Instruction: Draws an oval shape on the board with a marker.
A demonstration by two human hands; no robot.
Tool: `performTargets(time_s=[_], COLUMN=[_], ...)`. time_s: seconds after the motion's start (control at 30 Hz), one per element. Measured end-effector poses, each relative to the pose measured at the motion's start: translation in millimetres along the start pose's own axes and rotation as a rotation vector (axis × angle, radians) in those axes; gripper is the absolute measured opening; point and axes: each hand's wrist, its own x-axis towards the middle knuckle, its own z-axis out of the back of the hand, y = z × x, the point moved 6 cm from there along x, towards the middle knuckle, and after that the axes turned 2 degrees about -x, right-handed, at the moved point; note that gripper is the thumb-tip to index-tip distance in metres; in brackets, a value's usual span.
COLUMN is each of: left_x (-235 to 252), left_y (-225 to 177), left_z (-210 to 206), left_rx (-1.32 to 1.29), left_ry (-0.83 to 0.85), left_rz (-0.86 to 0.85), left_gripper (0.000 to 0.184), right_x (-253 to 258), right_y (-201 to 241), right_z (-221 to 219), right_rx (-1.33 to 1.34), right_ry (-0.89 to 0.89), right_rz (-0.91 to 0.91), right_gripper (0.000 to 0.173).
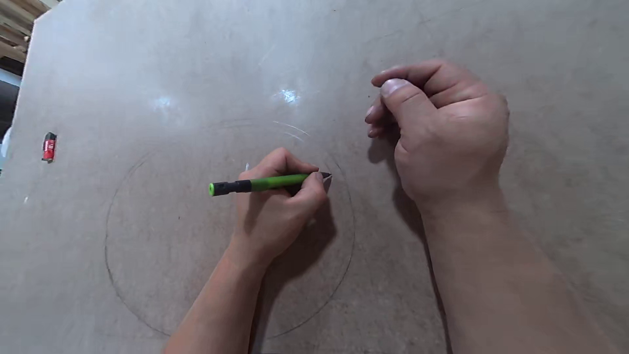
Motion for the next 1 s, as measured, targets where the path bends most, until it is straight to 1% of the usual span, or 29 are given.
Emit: performTargets(time_s=[0.13,0.33,0.57,0.83,1.0], left_x=[-0.2,-0.6,-0.4,2.9,3.8], left_y=[-0.5,0.0,-2.2,-4.3,-3.2], left_z=[-2.0,-3.4,-5.4,-6.1,-6.2], left_rx=[-0.012,0.022,0.035,0.019,-0.012], left_ry=[0.033,-0.06,-0.063,0.022,0.101], left_rz=[0.036,0.084,0.073,0.037,0.018], left_gripper=[0.001,0.001,0.002,0.005,0.002], right_x=[-0.9,-1.1,0.6,0.9,0.1], right_y=[1.2,0.7,0.8,0.4,0.7], right_z=[2.1,2.2,2.1,2.2,2.3], right_rx=[0.021,-0.014,-0.008,-0.025,-0.029], right_ry=[-0.014,-0.005,-0.007,-0.009,-0.01], right_rz=[0.007,0.007,0.009,-0.009,0.001], right_gripper=[0.013,0.013,0.013,0.014,0.014])
